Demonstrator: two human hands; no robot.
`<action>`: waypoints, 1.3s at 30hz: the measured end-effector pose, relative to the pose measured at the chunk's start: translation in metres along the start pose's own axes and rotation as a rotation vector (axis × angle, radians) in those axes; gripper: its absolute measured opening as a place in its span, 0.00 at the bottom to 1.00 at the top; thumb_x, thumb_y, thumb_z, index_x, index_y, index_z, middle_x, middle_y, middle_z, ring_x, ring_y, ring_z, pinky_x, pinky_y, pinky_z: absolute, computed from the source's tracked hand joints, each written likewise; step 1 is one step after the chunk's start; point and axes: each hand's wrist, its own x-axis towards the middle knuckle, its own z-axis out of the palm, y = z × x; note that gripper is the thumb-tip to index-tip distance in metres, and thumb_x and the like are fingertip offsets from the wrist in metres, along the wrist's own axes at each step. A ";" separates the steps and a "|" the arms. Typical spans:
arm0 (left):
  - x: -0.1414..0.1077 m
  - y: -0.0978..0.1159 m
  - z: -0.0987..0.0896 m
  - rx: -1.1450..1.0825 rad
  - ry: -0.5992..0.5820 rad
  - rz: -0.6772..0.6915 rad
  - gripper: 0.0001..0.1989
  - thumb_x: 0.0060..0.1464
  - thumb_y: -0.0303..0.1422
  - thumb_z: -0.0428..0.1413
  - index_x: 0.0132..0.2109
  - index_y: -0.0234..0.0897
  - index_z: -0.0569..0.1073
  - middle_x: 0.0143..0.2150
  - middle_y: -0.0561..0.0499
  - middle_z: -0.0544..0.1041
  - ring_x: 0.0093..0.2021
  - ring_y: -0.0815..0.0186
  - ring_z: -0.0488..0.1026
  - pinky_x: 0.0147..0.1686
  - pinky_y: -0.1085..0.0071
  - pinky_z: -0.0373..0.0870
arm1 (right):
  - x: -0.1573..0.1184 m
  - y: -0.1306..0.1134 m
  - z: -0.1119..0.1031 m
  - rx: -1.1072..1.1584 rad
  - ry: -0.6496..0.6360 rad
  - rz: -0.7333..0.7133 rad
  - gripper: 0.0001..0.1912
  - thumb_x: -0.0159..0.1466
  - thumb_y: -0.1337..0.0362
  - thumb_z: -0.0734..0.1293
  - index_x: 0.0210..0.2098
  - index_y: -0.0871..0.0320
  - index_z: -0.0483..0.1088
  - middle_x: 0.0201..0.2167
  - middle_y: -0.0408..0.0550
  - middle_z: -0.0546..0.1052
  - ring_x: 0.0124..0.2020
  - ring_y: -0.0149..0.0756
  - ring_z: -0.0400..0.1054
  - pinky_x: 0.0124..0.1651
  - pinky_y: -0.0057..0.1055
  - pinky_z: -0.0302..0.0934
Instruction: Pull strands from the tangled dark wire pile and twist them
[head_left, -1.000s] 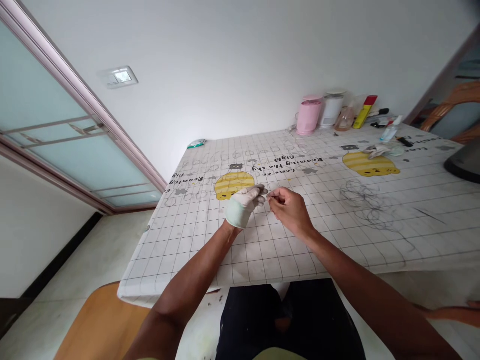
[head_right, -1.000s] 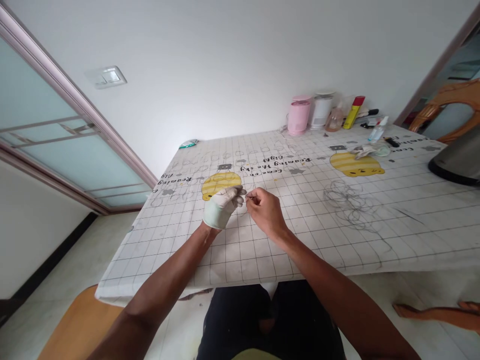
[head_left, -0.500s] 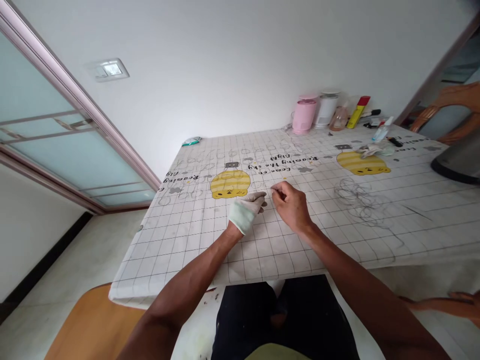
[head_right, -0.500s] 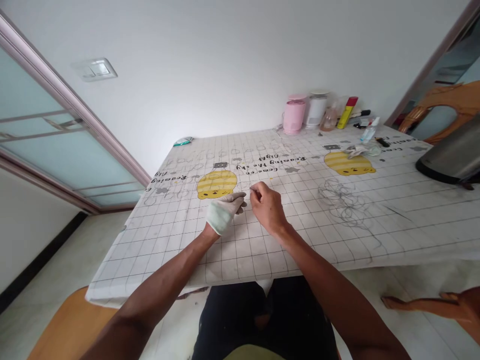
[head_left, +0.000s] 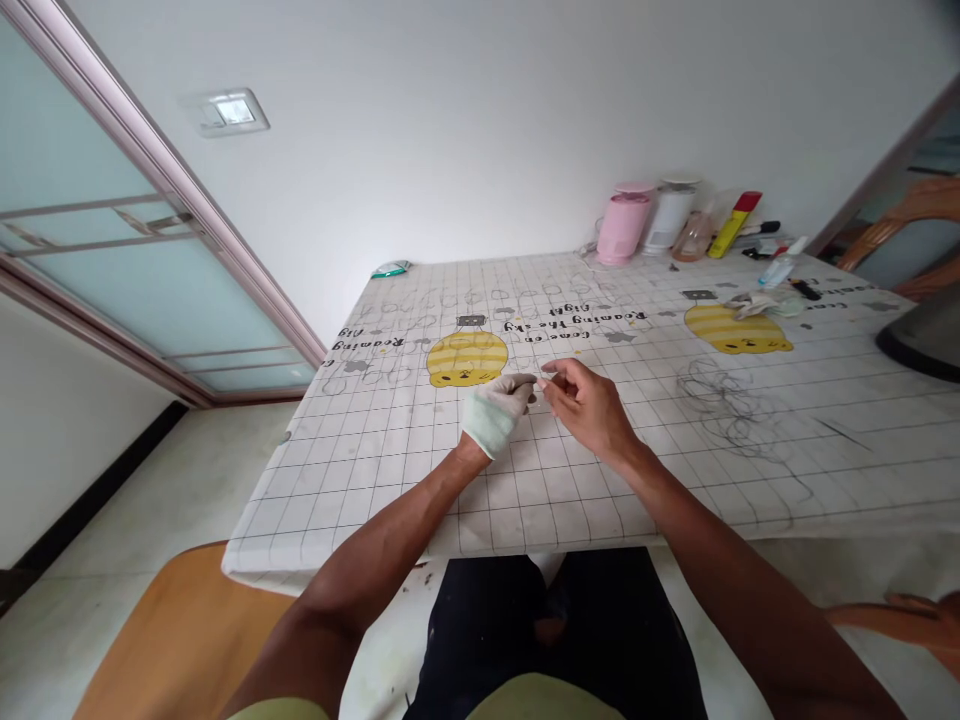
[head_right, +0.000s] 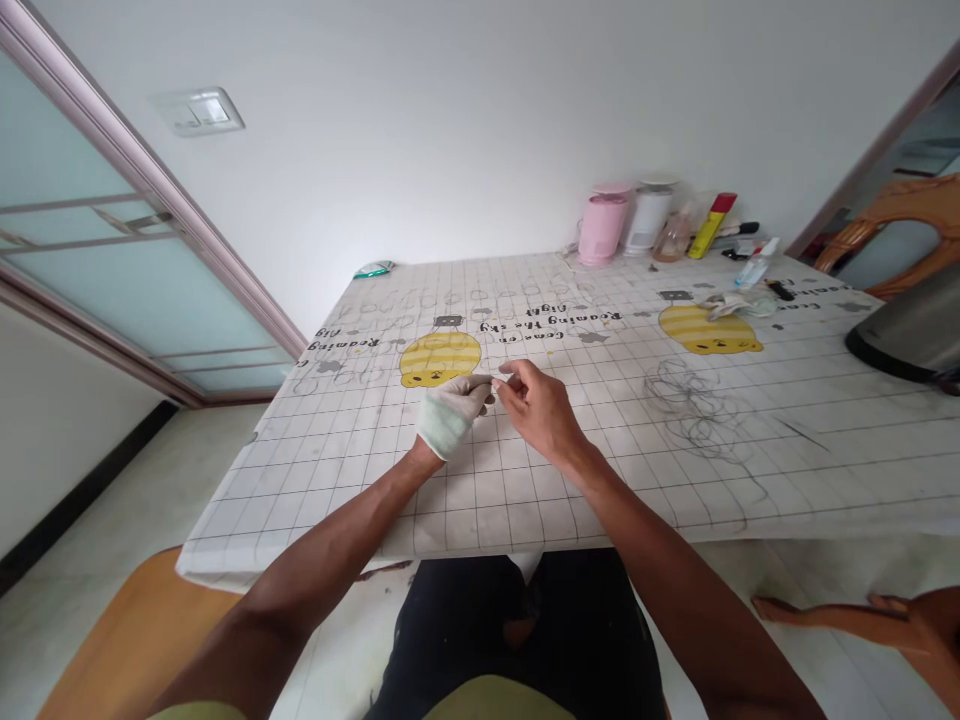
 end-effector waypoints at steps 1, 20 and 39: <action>0.001 0.001 0.000 -0.006 0.020 -0.008 0.10 0.60 0.29 0.59 0.41 0.41 0.86 0.30 0.51 0.81 0.30 0.66 0.77 0.34 0.70 0.73 | -0.002 0.000 0.001 0.049 0.003 0.031 0.17 0.71 0.49 0.67 0.51 0.54 0.73 0.29 0.44 0.77 0.27 0.36 0.70 0.33 0.34 0.65; 0.003 -0.015 -0.004 0.049 0.044 0.167 0.09 0.59 0.28 0.62 0.40 0.45 0.86 0.37 0.52 0.83 0.34 0.65 0.77 0.40 0.68 0.75 | -0.007 0.015 0.014 0.824 -0.230 0.384 0.18 0.61 0.48 0.77 0.31 0.56 0.77 0.35 0.48 0.77 0.33 0.34 0.67 0.25 0.28 0.55; -0.007 0.018 -0.008 0.082 -0.049 -0.011 0.10 0.60 0.38 0.59 0.36 0.40 0.83 0.35 0.53 0.81 0.40 0.63 0.76 0.43 0.71 0.69 | -0.012 0.015 0.020 -0.833 0.115 -0.677 0.16 0.71 0.77 0.60 0.30 0.57 0.71 0.30 0.51 0.71 0.35 0.41 0.63 0.33 0.38 0.57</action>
